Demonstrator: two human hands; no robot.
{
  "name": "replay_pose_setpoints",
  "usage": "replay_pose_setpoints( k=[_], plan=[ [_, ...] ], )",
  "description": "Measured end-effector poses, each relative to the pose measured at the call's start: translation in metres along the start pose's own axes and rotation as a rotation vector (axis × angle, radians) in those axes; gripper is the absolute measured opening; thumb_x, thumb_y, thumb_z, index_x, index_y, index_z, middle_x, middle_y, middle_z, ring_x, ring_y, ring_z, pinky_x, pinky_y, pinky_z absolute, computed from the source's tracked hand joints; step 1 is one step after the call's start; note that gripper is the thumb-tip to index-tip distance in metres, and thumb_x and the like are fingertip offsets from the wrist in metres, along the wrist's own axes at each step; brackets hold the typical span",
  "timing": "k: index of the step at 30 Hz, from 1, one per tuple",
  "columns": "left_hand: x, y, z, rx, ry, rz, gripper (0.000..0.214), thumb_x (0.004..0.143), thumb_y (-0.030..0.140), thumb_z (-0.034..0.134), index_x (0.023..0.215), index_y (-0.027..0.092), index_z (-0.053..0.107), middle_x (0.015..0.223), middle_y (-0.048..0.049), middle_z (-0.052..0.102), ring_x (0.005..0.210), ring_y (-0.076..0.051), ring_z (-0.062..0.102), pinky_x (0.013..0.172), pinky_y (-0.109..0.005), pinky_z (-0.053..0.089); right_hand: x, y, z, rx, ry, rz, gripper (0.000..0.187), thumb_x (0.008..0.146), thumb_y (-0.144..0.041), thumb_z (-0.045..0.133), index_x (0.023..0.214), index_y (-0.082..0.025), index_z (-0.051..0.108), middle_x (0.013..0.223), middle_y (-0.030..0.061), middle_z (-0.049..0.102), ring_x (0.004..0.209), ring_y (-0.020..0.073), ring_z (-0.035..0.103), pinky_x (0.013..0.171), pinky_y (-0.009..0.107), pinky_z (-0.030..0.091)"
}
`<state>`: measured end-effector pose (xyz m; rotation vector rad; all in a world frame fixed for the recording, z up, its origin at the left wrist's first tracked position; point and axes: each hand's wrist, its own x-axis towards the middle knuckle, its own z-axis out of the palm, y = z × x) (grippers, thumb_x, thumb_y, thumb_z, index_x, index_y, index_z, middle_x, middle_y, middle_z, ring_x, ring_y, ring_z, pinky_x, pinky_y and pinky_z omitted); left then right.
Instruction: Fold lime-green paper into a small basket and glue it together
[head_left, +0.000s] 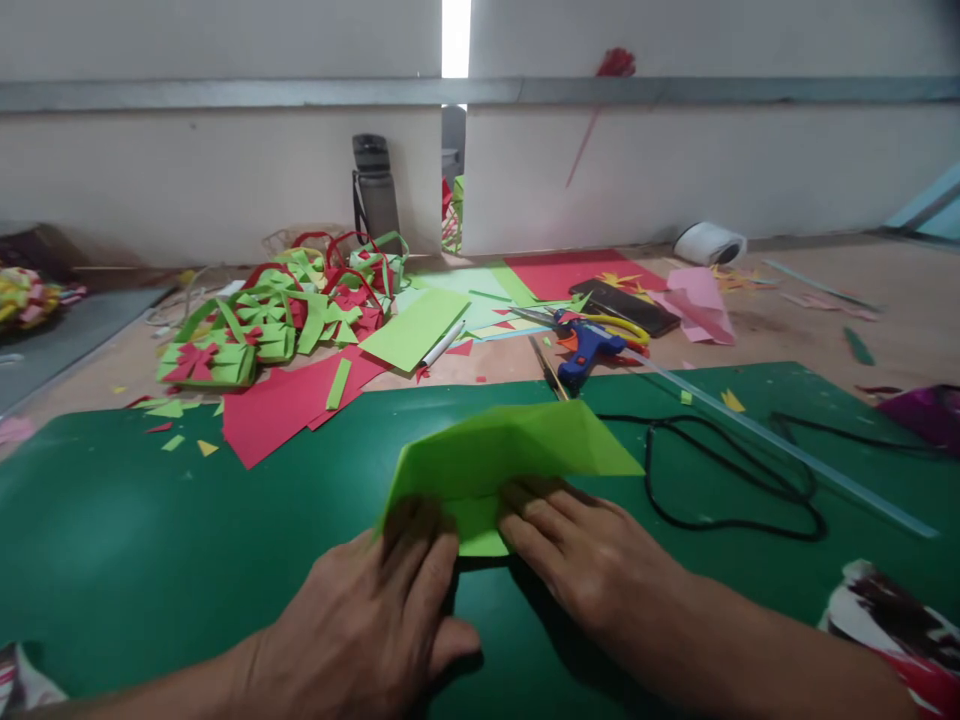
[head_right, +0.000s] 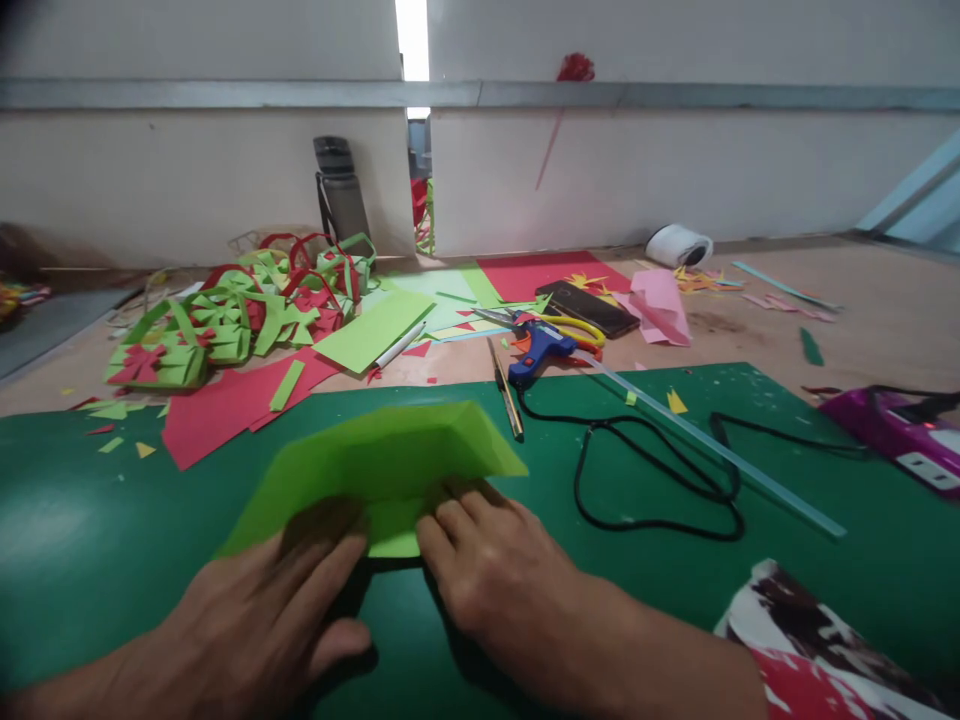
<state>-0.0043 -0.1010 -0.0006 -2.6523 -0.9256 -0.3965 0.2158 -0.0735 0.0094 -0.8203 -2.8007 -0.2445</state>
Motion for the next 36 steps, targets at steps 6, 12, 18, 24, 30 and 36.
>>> replay_pose_setpoints(
  k=[6, 12, 18, 24, 30, 36],
  plan=[
    [0.001, -0.001, 0.006, -0.041, -0.035, -0.037, 0.053, 0.091, 0.051, 0.031, 0.109, 0.007, 0.053, 0.104, -0.0164, 0.065, 0.092, -0.027, 0.062, 0.074, -0.037, 0.053, -0.007, 0.003, -0.004, -0.045, 0.116, -0.045, 0.035, 0.085, -0.002, 0.031, 0.099, -0.006, 0.063, 0.096, 0.0161, 0.068, 0.085, 0.0215, 0.063, 0.071, 0.033, 0.052],
    [0.003, 0.000, 0.005, -0.058, -0.032, -0.056, 0.046, 0.092, 0.047, 0.033, 0.106, 0.010, 0.056, 0.104, -0.0136, 0.064, 0.094, -0.024, 0.060, 0.081, -0.035, 0.050, -0.013, 0.007, -0.003, -0.026, 0.186, 0.000, 0.037, 0.090, -0.008, 0.029, 0.089, -0.010, 0.066, 0.092, 0.0138, 0.070, 0.085, 0.0200, 0.064, 0.073, 0.034, 0.053],
    [0.005, -0.001, 0.002, -0.037, -0.077, -0.064, 0.045, 0.093, 0.045, 0.031, 0.106, 0.010, 0.056, 0.104, -0.0139, 0.064, 0.092, -0.025, 0.060, 0.075, -0.035, 0.051, -0.017, 0.010, -0.002, 0.017, 0.186, 0.033, 0.035, 0.091, -0.009, 0.029, 0.081, -0.012, 0.063, 0.085, 0.0113, 0.069, 0.075, 0.0179, 0.063, 0.067, 0.032, 0.053],
    [0.005, 0.000, 0.002, -0.046, -0.118, -0.072, 0.044, 0.093, 0.045, 0.030, 0.105, 0.012, 0.057, 0.102, -0.0127, 0.063, 0.091, -0.024, 0.059, 0.076, -0.034, 0.051, -0.013, 0.011, -0.001, 0.002, 0.140, -0.019, 0.035, 0.091, -0.010, 0.027, 0.105, -0.008, 0.059, 0.100, 0.0148, 0.067, 0.084, 0.0183, 0.062, 0.069, 0.030, 0.052],
    [0.006, -0.001, 0.001, -0.091, -0.149, -0.036, 0.035, 0.090, 0.040, 0.041, 0.105, 0.011, 0.055, 0.099, -0.0127, 0.062, 0.092, -0.025, 0.058, 0.077, -0.036, 0.050, -0.008, 0.011, 0.005, -0.005, 0.122, 0.003, 0.034, 0.089, -0.008, 0.030, 0.099, -0.010, 0.063, 0.095, 0.0136, 0.068, 0.079, 0.0192, 0.062, 0.066, 0.032, 0.051],
    [0.007, -0.001, 0.001, -0.097, -0.184, -0.078, 0.043, 0.088, 0.045, 0.043, 0.113, 0.011, 0.050, 0.111, -0.0149, 0.059, 0.097, -0.028, 0.056, 0.072, -0.037, 0.052, -0.004, 0.009, 0.007, -0.025, 0.086, 0.045, 0.035, 0.085, -0.004, 0.031, 0.106, -0.007, 0.059, 0.094, 0.0131, 0.068, 0.075, 0.0200, 0.063, 0.060, 0.031, 0.051]
  ],
)
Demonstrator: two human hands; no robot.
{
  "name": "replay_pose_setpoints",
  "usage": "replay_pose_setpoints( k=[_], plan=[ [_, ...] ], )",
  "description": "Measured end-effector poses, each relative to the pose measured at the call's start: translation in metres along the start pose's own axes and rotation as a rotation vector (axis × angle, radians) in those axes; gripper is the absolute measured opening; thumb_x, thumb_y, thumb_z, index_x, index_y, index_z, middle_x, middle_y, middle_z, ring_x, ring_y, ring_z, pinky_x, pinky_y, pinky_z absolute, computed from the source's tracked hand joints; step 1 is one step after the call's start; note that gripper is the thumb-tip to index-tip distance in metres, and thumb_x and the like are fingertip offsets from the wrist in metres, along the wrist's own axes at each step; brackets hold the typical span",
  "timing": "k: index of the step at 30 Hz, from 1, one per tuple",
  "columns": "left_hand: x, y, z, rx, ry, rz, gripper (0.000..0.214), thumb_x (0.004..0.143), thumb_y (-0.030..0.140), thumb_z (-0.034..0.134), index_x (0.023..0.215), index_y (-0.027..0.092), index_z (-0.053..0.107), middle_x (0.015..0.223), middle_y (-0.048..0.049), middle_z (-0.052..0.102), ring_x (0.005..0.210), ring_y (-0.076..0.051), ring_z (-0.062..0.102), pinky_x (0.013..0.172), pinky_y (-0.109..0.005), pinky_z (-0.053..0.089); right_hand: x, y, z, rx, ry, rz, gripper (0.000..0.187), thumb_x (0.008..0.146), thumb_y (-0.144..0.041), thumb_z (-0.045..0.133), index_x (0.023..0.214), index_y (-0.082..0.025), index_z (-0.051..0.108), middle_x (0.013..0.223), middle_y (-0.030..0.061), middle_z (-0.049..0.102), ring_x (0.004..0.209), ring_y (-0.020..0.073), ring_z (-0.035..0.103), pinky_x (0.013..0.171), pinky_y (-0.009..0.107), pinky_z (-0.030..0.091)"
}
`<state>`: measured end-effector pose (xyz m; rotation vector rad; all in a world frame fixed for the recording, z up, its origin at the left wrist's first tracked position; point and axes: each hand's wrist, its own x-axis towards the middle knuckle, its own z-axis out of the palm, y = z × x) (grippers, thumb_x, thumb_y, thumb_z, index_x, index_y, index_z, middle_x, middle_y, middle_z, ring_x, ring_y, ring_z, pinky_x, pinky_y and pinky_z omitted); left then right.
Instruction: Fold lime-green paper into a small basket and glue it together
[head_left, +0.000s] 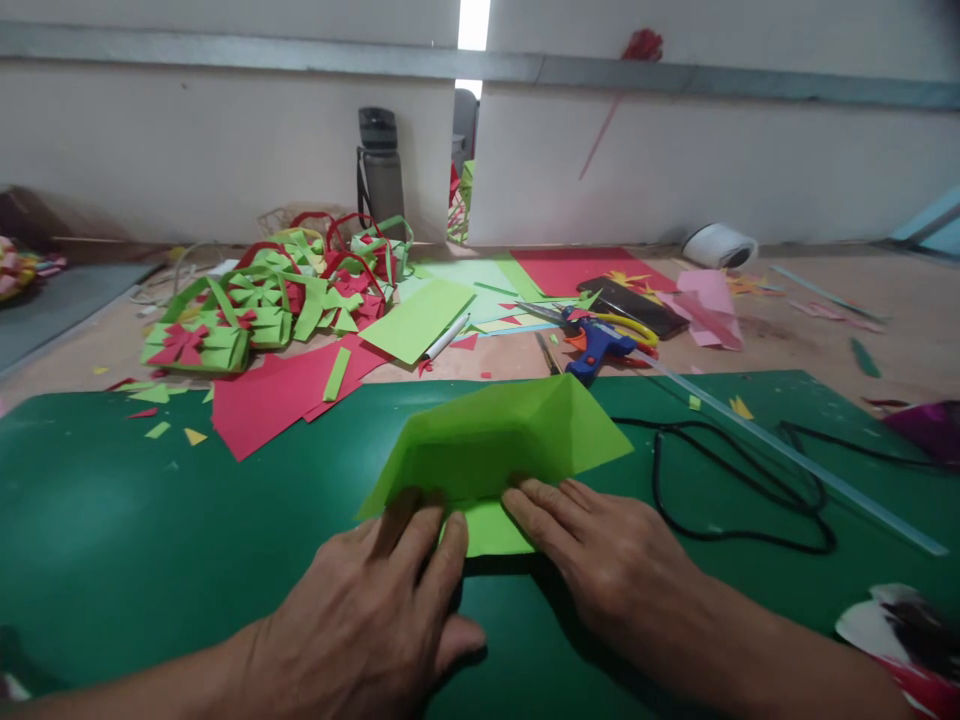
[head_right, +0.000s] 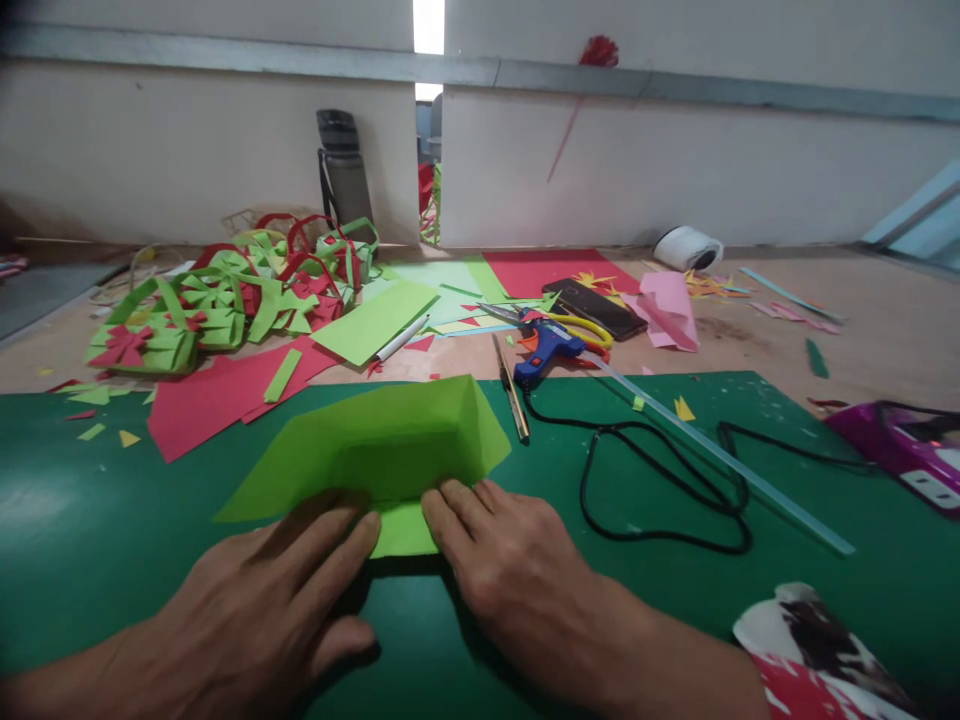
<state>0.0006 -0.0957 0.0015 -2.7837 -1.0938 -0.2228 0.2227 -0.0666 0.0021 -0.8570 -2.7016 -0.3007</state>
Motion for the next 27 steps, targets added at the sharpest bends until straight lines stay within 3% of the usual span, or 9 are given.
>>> replay_pose_setpoints(
  k=[8, 15, 22, 27],
  plan=[
    [-0.006, 0.001, -0.005, 0.089, 0.109, 0.079, 0.040, 0.091, 0.043, 0.038, 0.104, 0.011, 0.058, 0.101, -0.0148, 0.065, 0.089, -0.027, 0.062, 0.066, -0.036, 0.054, 0.000, 0.002, 0.004, 0.011, 0.004, 0.022, 0.034, 0.081, -0.001, 0.035, 0.103, -0.010, 0.060, 0.100, 0.0117, 0.068, 0.070, 0.0176, 0.065, 0.057, 0.028, 0.051],
    [-0.008, -0.002, -0.012, 0.219, 0.356, 0.027, 0.028, 0.090, 0.033, 0.046, 0.097, 0.011, 0.060, 0.091, -0.0123, 0.070, 0.067, -0.022, 0.064, 0.052, -0.030, 0.050, 0.002, 0.004, -0.002, 0.088, 0.055, 0.004, 0.035, 0.081, 0.000, 0.033, 0.099, -0.009, 0.061, 0.103, 0.0123, 0.068, 0.071, 0.0160, 0.066, 0.059, 0.027, 0.053],
    [-0.009, -0.014, -0.012, 0.142, 0.278, 0.054, 0.031, 0.091, 0.011, 0.026, 0.099, 0.011, 0.056, 0.086, -0.0085, 0.072, 0.056, -0.018, 0.066, 0.042, -0.027, 0.049, 0.000, 0.007, 0.000, 0.129, 0.067, -0.006, 0.031, 0.086, -0.004, 0.033, 0.095, -0.009, 0.062, 0.095, 0.0116, 0.069, 0.071, 0.0176, 0.064, 0.058, 0.028, 0.051],
    [-0.003, -0.018, -0.013, 0.106, 0.247, 0.079, 0.036, 0.091, 0.008, 0.018, 0.097, 0.009, 0.054, 0.081, -0.0087, 0.072, 0.058, -0.015, 0.068, 0.041, -0.022, 0.050, 0.001, 0.009, -0.002, 0.148, 0.040, 0.008, 0.033, 0.084, -0.002, 0.031, 0.087, -0.011, 0.062, 0.081, 0.0097, 0.069, 0.066, 0.0151, 0.062, 0.053, 0.025, 0.047]
  ],
)
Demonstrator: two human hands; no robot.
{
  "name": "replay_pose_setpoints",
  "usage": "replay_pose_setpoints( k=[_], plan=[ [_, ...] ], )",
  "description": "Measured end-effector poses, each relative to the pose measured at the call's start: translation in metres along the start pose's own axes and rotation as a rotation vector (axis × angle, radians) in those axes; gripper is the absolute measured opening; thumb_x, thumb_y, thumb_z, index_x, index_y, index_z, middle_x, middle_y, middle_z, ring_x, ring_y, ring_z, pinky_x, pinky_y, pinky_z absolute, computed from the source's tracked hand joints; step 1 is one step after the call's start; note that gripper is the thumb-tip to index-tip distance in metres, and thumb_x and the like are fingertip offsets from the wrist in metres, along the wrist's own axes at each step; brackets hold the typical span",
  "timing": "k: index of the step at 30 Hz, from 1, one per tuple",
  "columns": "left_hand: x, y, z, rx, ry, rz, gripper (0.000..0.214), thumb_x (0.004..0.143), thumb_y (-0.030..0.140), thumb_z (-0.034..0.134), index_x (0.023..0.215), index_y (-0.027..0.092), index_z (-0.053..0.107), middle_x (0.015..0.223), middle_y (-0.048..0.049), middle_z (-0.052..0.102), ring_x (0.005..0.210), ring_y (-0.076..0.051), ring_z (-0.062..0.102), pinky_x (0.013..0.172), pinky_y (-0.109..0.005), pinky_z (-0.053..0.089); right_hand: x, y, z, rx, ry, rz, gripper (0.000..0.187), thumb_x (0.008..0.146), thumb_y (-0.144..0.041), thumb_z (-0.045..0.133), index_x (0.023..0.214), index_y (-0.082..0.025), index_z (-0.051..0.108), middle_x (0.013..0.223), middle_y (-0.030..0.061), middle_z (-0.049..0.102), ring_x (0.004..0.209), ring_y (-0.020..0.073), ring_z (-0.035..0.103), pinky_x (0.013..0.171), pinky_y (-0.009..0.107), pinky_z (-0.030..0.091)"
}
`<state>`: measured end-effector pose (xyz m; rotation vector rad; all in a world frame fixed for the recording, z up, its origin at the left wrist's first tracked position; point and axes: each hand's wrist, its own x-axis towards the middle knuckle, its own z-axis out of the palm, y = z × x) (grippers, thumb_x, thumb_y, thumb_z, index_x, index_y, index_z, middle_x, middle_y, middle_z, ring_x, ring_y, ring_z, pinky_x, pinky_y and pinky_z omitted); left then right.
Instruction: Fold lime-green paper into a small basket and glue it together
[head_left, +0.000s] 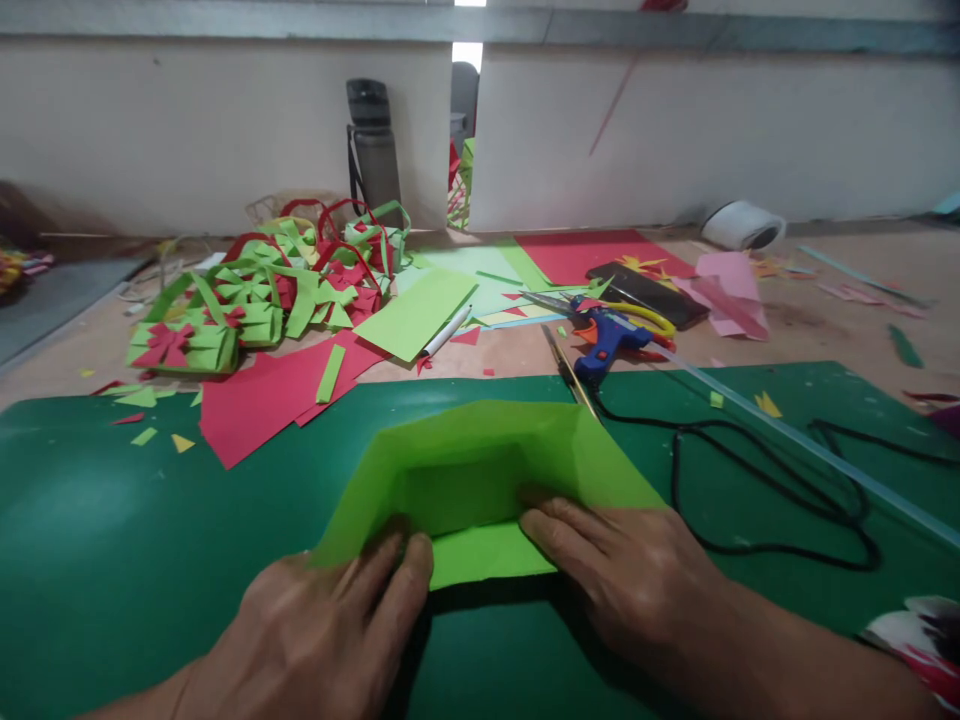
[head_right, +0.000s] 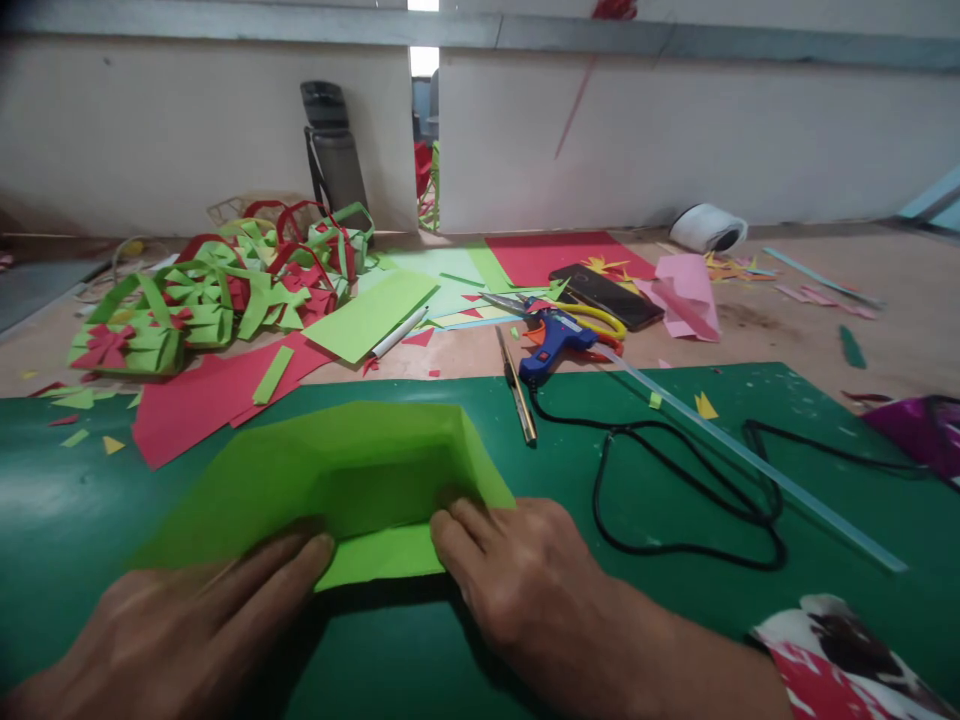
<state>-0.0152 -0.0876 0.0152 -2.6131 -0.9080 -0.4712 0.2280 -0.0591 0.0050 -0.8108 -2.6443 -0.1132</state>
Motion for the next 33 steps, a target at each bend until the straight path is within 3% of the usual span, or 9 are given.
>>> replay_pose_setpoints(
  k=[10, 14, 17, 25, 27, 29, 31, 33],
  plan=[
    [-0.018, 0.018, 0.005, 0.134, -0.136, -0.058, 0.030, 0.092, 0.015, 0.023, 0.106, 0.014, 0.049, 0.084, -0.0106, 0.069, 0.063, -0.019, 0.065, 0.045, -0.026, 0.047, 0.001, -0.001, 0.001, 0.004, 0.018, -0.024, 0.033, 0.091, -0.009, 0.029, 0.092, -0.011, 0.061, 0.082, 0.0094, 0.069, 0.064, 0.0164, 0.062, 0.054, 0.028, 0.048],
    [-0.022, 0.025, 0.006, 0.088, -0.104, -0.179, 0.025, 0.094, 0.031, 0.029, 0.095, 0.019, 0.051, 0.067, -0.0030, 0.062, 0.049, -0.016, 0.057, 0.039, -0.026, 0.042, 0.000, -0.003, 0.001, -0.068, -0.009, -0.049, 0.035, 0.089, -0.007, 0.028, 0.098, -0.011, 0.061, 0.083, 0.0089, 0.070, 0.067, 0.0175, 0.064, 0.054, 0.028, 0.049],
    [-0.023, 0.025, 0.004, -0.035, -0.181, -0.240, 0.031, 0.095, 0.032, 0.023, 0.083, 0.022, 0.050, 0.069, -0.0008, 0.058, 0.048, -0.014, 0.054, 0.037, -0.025, 0.041, -0.001, -0.007, -0.002, -0.158, -0.043, -0.075, 0.040, 0.085, 0.000, 0.026, 0.096, -0.011, 0.063, 0.085, 0.0086, 0.071, 0.070, 0.0184, 0.065, 0.056, 0.029, 0.050],
    [-0.022, 0.024, 0.000, 0.001, -0.204, -0.165, 0.028, 0.094, 0.027, 0.025, 0.085, 0.019, 0.050, 0.080, -0.0058, 0.066, 0.065, -0.020, 0.063, 0.040, -0.027, 0.045, 0.000, -0.041, -0.002, -0.450, -0.014, -0.087, 0.036, 0.085, -0.004, 0.031, 0.098, -0.010, 0.063, 0.088, 0.0118, 0.071, 0.070, 0.0215, 0.063, 0.059, 0.034, 0.045],
    [-0.021, 0.024, -0.001, 0.007, -0.206, -0.165, 0.029, 0.094, 0.028, 0.024, 0.086, 0.019, 0.050, 0.079, -0.0058, 0.066, 0.063, -0.020, 0.063, 0.039, -0.027, 0.044, 0.006, -0.046, 0.004, -0.375, 0.005, -0.075, 0.036, 0.085, -0.004, 0.031, 0.099, -0.011, 0.063, 0.093, 0.0107, 0.071, 0.081, 0.0229, 0.062, 0.068, 0.036, 0.045],
    [-0.019, 0.023, -0.001, -0.014, -0.201, -0.173, 0.032, 0.095, 0.030, 0.022, 0.083, 0.020, 0.049, 0.076, -0.0046, 0.065, 0.061, -0.019, 0.063, 0.038, -0.026, 0.044, 0.014, -0.047, 0.009, -0.256, 0.106, -0.093, 0.037, 0.085, -0.004, 0.029, 0.096, -0.010, 0.063, 0.093, 0.0114, 0.070, 0.087, 0.0245, 0.061, 0.076, 0.039, 0.044],
    [-0.019, 0.021, -0.001, -0.047, -0.184, -0.168, 0.034, 0.095, 0.032, 0.020, 0.078, 0.020, 0.048, 0.069, -0.0027, 0.063, 0.058, -0.018, 0.062, 0.036, -0.024, 0.042, 0.022, -0.045, 0.013, -0.149, 0.107, -0.127, 0.034, 0.083, -0.004, 0.031, 0.094, -0.008, 0.063, 0.088, 0.0128, 0.070, 0.081, 0.0239, 0.062, 0.072, 0.038, 0.045],
    [-0.019, 0.020, 0.001, -0.073, -0.184, -0.164, 0.036, 0.095, 0.035, 0.020, 0.075, 0.021, 0.046, 0.064, -0.0019, 0.060, 0.056, -0.018, 0.061, 0.035, -0.024, 0.041, 0.028, -0.042, 0.013, -0.091, 0.019, -0.125, 0.030, 0.080, -0.005, 0.036, 0.091, -0.008, 0.063, 0.082, 0.0128, 0.069, 0.074, 0.0229, 0.062, 0.063, 0.036, 0.046]
  ],
)
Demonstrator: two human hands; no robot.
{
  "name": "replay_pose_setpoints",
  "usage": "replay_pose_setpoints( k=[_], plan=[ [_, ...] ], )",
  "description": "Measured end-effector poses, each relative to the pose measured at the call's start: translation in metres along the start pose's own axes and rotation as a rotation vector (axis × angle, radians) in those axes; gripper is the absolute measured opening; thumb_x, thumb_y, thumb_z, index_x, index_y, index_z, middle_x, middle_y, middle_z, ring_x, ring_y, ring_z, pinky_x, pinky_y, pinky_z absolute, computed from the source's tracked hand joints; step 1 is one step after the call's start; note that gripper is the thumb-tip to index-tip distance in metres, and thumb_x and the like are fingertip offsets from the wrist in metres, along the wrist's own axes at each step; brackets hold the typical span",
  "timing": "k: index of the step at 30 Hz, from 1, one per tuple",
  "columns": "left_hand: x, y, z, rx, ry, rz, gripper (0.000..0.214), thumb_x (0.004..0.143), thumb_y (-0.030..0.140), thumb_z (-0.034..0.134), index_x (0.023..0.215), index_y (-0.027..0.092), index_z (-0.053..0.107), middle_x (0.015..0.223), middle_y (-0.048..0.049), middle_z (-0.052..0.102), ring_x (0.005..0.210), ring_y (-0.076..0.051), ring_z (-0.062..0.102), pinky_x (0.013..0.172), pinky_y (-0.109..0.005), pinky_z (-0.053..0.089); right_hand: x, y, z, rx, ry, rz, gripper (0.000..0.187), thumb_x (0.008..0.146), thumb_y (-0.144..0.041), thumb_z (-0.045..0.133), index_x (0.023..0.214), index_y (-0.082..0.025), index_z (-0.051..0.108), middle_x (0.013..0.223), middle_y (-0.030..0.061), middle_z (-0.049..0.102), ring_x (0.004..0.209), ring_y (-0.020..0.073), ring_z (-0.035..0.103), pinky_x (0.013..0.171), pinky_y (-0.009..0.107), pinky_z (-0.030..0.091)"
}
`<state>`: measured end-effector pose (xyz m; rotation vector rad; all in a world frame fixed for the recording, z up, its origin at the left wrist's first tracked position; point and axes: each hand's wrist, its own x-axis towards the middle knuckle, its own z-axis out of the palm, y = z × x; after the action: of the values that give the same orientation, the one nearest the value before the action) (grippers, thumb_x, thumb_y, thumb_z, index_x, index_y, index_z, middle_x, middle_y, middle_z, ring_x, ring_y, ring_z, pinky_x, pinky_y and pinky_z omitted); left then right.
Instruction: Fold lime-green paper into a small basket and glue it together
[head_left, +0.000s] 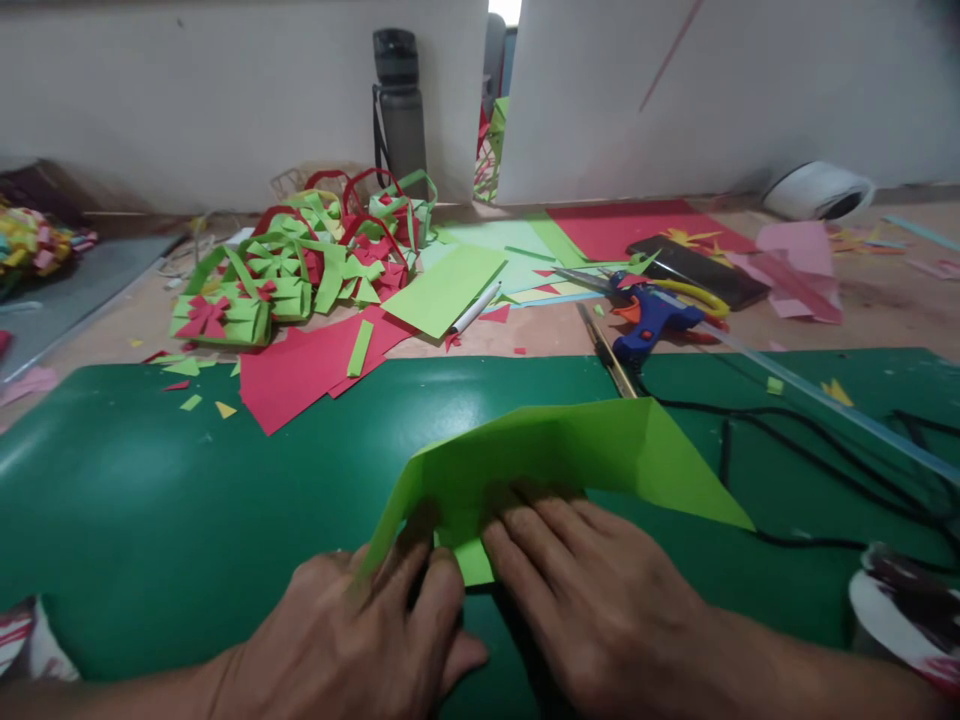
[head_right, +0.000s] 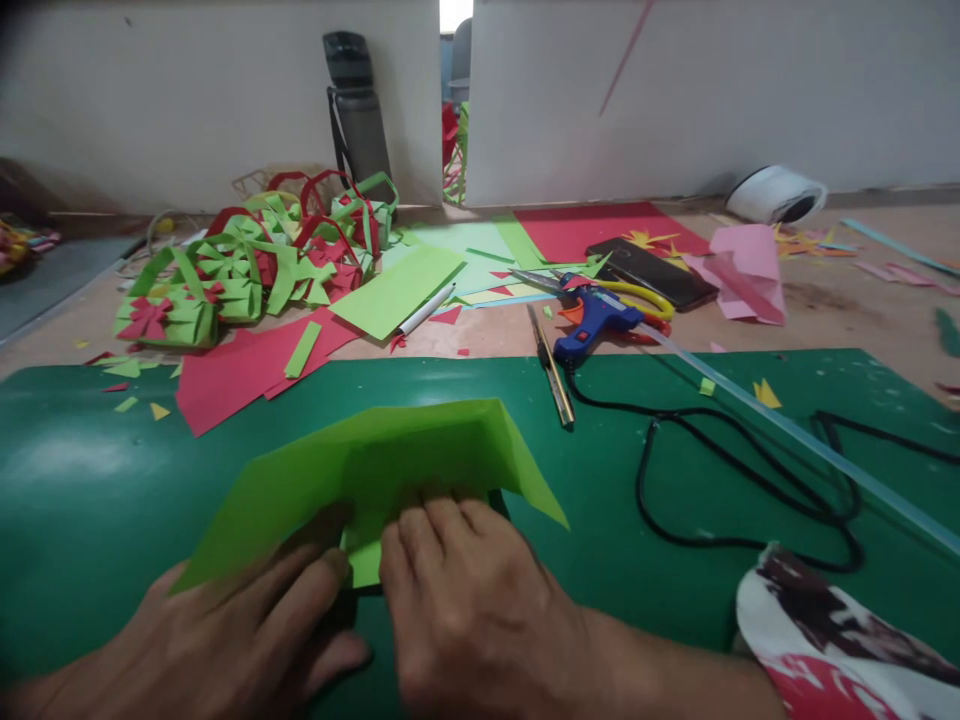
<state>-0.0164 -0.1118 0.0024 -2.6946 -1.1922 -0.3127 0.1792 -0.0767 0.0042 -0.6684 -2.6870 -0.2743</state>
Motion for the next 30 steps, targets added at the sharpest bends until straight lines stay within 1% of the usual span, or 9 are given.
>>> replay_pose_setpoints(
  k=[2, 4, 8, 11, 13, 16, 19, 24, 30],
  plan=[
    [0.000, -0.001, 0.001, 0.007, 0.002, 0.000, 0.038, 0.095, 0.038, 0.021, 0.074, 0.020, 0.047, 0.065, -0.0035, 0.061, 0.053, -0.018, 0.060, 0.036, -0.025, 0.043, 0.003, 0.003, -0.002, 0.020, -0.092, 0.002, 0.027, 0.077, -0.006, 0.040, 0.092, -0.008, 0.063, 0.083, 0.0132, 0.068, 0.072, 0.0230, 0.061, 0.058, 0.034, 0.046],
    [0.000, -0.002, 0.001, 0.032, 0.024, 0.009, 0.037, 0.094, 0.039, 0.025, 0.077, 0.018, 0.050, 0.073, -0.0073, 0.065, 0.054, -0.019, 0.061, 0.038, -0.026, 0.045, 0.005, 0.005, -0.005, 0.013, -0.134, -0.003, 0.028, 0.077, -0.006, 0.041, 0.095, -0.007, 0.063, 0.085, 0.0145, 0.067, 0.072, 0.0241, 0.061, 0.056, 0.034, 0.046],
    [0.003, -0.005, -0.007, 0.105, 0.117, 0.081, 0.029, 0.093, 0.025, 0.032, 0.098, 0.010, 0.056, 0.090, -0.0139, 0.069, 0.059, -0.019, 0.064, 0.044, -0.027, 0.051, 0.006, 0.006, -0.009, -0.012, -0.076, 0.004, 0.034, 0.081, -0.005, 0.033, 0.096, -0.005, 0.063, 0.082, 0.0163, 0.067, 0.074, 0.0258, 0.062, 0.056, 0.036, 0.048],
    [0.007, -0.011, -0.014, 0.101, 0.109, 0.145, 0.037, 0.090, 0.010, 0.023, 0.104, 0.007, 0.057, 0.094, -0.0150, 0.070, 0.058, -0.018, 0.065, 0.046, -0.026, 0.052, 0.005, 0.007, -0.010, -0.006, -0.046, -0.006, 0.038, 0.084, -0.005, 0.028, 0.098, -0.005, 0.064, 0.083, 0.0165, 0.068, 0.075, 0.0262, 0.063, 0.058, 0.037, 0.049],
    [0.009, -0.015, -0.017, 0.083, 0.079, 0.167, 0.042, 0.088, 0.006, 0.019, 0.103, 0.006, 0.058, 0.096, -0.0159, 0.069, 0.058, -0.017, 0.065, 0.046, -0.027, 0.052, 0.005, 0.007, -0.009, 0.021, -0.031, -0.011, 0.039, 0.085, -0.006, 0.028, 0.097, -0.005, 0.064, 0.083, 0.0158, 0.069, 0.074, 0.0261, 0.064, 0.059, 0.038, 0.050],
    [0.012, -0.019, -0.014, 0.077, 0.076, 0.189, 0.042, 0.087, 0.005, 0.019, 0.102, 0.006, 0.058, 0.099, -0.0163, 0.069, 0.060, -0.017, 0.065, 0.047, -0.026, 0.052, 0.003, 0.006, -0.009, 0.056, -0.006, 0.002, 0.037, 0.085, -0.008, 0.030, 0.096, -0.006, 0.065, 0.084, 0.0149, 0.070, 0.076, 0.0257, 0.064, 0.062, 0.038, 0.051],
    [0.012, -0.020, -0.005, 0.069, 0.146, 0.186, 0.041, 0.088, 0.006, 0.018, 0.102, 0.007, 0.057, 0.098, -0.0151, 0.069, 0.056, -0.016, 0.063, 0.044, -0.025, 0.048, 0.001, 0.006, -0.008, 0.051, 0.022, -0.001, 0.035, 0.085, -0.009, 0.032, 0.099, -0.005, 0.065, 0.087, 0.0160, 0.070, 0.079, 0.0259, 0.065, 0.068, 0.039, 0.052],
    [0.009, -0.019, 0.008, 0.044, 0.190, 0.165, 0.038, 0.088, 0.008, 0.021, 0.103, 0.008, 0.055, 0.097, -0.0146, 0.067, 0.049, -0.013, 0.058, 0.039, -0.024, 0.042, -0.004, 0.006, -0.006, 0.013, -0.008, 0.002, 0.037, 0.085, -0.009, 0.031, 0.100, -0.006, 0.065, 0.093, 0.0181, 0.069, 0.083, 0.0269, 0.065, 0.072, 0.041, 0.052],
    [0.012, -0.020, 0.002, 0.070, 0.183, 0.167, 0.039, 0.089, 0.008, 0.020, 0.099, 0.010, 0.057, 0.092, -0.0124, 0.069, 0.047, -0.013, 0.057, 0.039, -0.023, 0.043, -0.009, 0.006, 0.000, -0.005, 0.029, 0.016, 0.037, 0.085, -0.008, 0.031, 0.101, -0.004, 0.064, 0.098, 0.0196, 0.068, 0.086, 0.0287, 0.064, 0.074, 0.043, 0.052]
  ],
)
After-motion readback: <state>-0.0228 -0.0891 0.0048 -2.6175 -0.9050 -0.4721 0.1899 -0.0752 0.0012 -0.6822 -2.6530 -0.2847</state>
